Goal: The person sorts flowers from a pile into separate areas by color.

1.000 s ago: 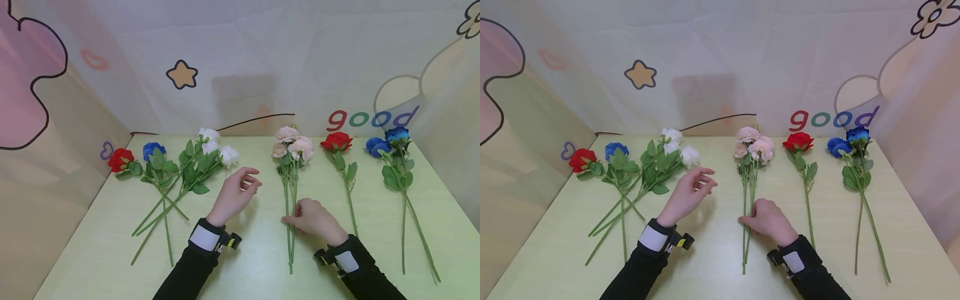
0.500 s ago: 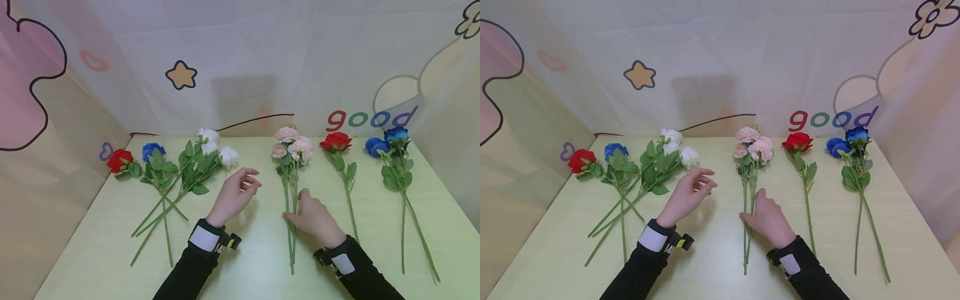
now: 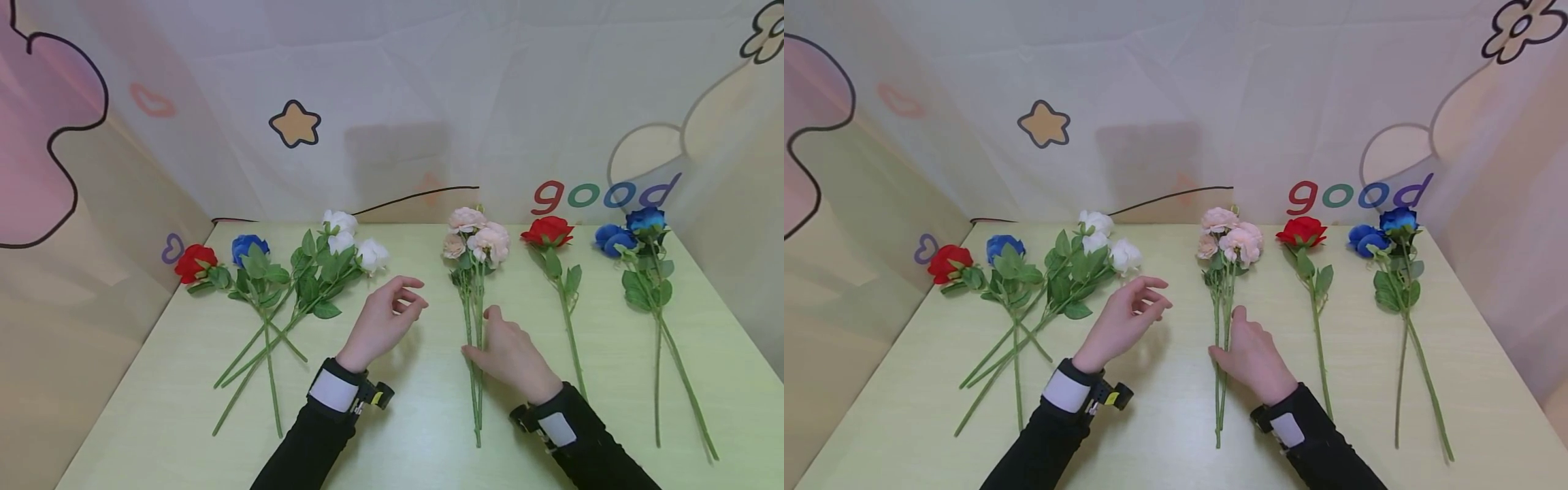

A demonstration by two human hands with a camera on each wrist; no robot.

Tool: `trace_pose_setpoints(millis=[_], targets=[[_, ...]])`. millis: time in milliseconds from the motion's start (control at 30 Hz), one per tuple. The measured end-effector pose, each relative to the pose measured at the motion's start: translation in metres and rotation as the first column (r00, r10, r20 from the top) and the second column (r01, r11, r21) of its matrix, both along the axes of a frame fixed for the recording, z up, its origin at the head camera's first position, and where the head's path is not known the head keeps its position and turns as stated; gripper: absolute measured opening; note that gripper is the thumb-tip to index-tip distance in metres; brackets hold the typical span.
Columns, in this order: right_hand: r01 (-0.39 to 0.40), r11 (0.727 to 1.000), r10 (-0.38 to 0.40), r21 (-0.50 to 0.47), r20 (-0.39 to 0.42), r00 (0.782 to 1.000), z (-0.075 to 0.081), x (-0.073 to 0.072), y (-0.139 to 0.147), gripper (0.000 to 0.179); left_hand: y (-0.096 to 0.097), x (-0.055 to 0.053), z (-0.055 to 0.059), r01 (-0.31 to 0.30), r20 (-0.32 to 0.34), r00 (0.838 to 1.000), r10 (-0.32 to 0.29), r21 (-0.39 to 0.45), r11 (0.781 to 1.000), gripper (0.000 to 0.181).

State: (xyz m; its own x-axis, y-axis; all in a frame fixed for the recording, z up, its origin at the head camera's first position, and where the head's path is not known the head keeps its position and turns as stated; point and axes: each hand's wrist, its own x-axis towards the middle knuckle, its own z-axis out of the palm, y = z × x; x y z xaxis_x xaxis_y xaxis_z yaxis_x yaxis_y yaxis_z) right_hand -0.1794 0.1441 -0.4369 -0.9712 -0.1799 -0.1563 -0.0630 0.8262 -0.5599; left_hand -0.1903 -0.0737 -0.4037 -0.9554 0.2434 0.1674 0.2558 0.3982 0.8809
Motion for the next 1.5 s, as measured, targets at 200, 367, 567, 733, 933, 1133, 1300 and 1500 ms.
trace_pose_setpoints(millis=[200,367,567,733,933,1133,1300,1500], targets=[[-0.007,1.0,0.007,0.017,0.006,1.0,-0.001,-0.005,0.0,0.066,0.0,0.0,-0.001,0.004,0.008,1.0,-0.004,0.003,1.0,0.027],[-0.02,1.0,0.02,0.022,0.011,1.0,0.002,-0.006,0.001,0.065,-0.001,-0.001,-0.002,-0.001,0.006,1.0,0.001,-0.026,1.0,0.026],[0.002,1.0,-0.001,0.022,-0.011,1.0,0.011,-0.006,0.005,0.064,-0.002,-0.001,-0.002,-0.019,-0.024,1.0,0.018,-0.062,0.998,0.026],[-0.019,0.999,0.015,-0.04,-0.096,0.995,0.016,-0.007,0.008,0.056,-0.003,0.0,0.0,-0.064,-0.082,0.995,0.055,-0.109,0.992,0.023],[-0.111,0.968,0.057,-0.226,-0.233,0.971,0.019,-0.006,0.003,0.038,-0.005,0.003,0.004,-0.122,-0.166,0.982,0.094,-0.168,0.978,0.019],[-0.148,0.889,0.034,-0.434,-0.259,0.965,0.032,-0.008,-0.016,0.022,-0.022,0.007,0.007,-0.168,-0.182,0.975,0.129,-0.215,0.962,0.018],[-0.071,0.75,0.018,-0.658,-0.087,0.996,0.04,-0.013,-0.038,0.024,-0.043,0.011,0.009,-0.203,-0.223,0.964,0.144,-0.269,0.941,0.016],[0.026,0.59,0.06,-0.807,0.076,0.995,0.045,-0.012,-0.072,0.025,-0.075,0.017,0.006,-0.244,-0.259,0.954,0.154,-0.368,0.897,0.015]])
